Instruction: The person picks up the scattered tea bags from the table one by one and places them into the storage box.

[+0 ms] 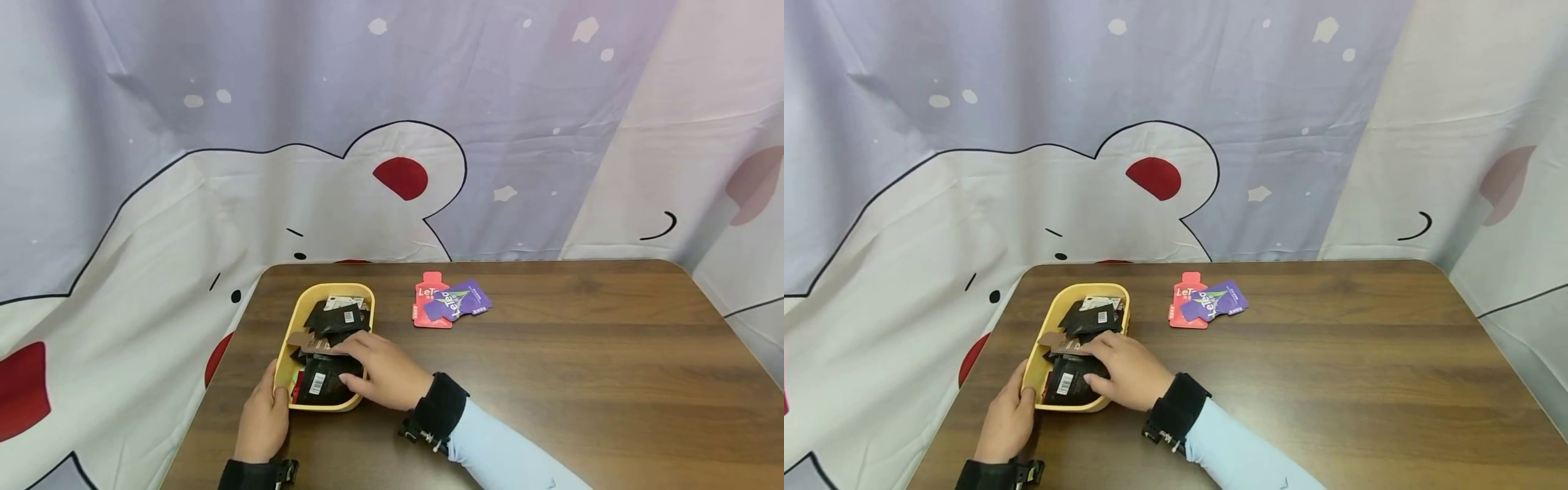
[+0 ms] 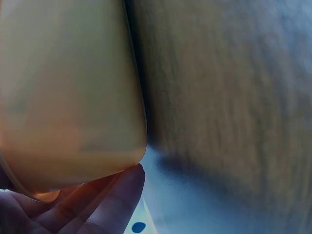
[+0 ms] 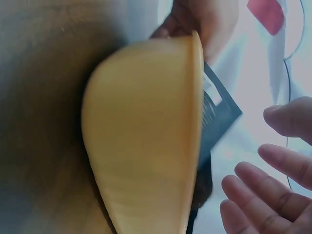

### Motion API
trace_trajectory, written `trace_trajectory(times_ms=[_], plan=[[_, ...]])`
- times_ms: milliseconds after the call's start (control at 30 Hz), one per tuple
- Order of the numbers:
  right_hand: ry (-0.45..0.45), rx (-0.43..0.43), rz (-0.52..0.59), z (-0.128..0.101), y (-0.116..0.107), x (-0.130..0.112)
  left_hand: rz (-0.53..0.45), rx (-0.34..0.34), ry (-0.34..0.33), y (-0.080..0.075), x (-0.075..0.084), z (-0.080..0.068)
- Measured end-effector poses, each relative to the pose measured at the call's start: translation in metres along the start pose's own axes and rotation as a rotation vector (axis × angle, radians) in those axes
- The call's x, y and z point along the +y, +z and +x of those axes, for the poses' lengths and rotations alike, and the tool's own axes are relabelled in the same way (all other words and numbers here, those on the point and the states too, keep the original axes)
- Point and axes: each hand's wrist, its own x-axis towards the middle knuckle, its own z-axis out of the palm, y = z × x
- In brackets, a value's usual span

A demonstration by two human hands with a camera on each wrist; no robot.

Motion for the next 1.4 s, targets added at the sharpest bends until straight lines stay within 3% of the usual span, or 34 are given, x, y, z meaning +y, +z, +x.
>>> trace_trajectory(times_ms=[600, 700, 967, 1167, 1400], plan=[[0.141, 0.145, 0.019, -0.008, -0.037, 0.042, 0.011, -0.010, -0.037, 0.000, 0.002, 0.001], [0.172, 0.146, 0.014, -0.010, -0.038, 0.049, 0.009, -0.012, -0.035, 0.000, 0.002, 0.001], [0.213, 0.159, -0.029, -0.022, -0.042, 0.076, 0.015, 0.030, 0.054, 0.000, -0.002, -0.001], [0.255, 0.173, -0.034, -0.034, -0.049, 0.105, 0.013, 0.022, 0.044, 0.000, -0.002, -0.001], [0.373, 0.147, -0.044, -0.049, -0.058, 0.136, 0.007, 0.022, 0.022, 0.001, 0.000, 0.000]])
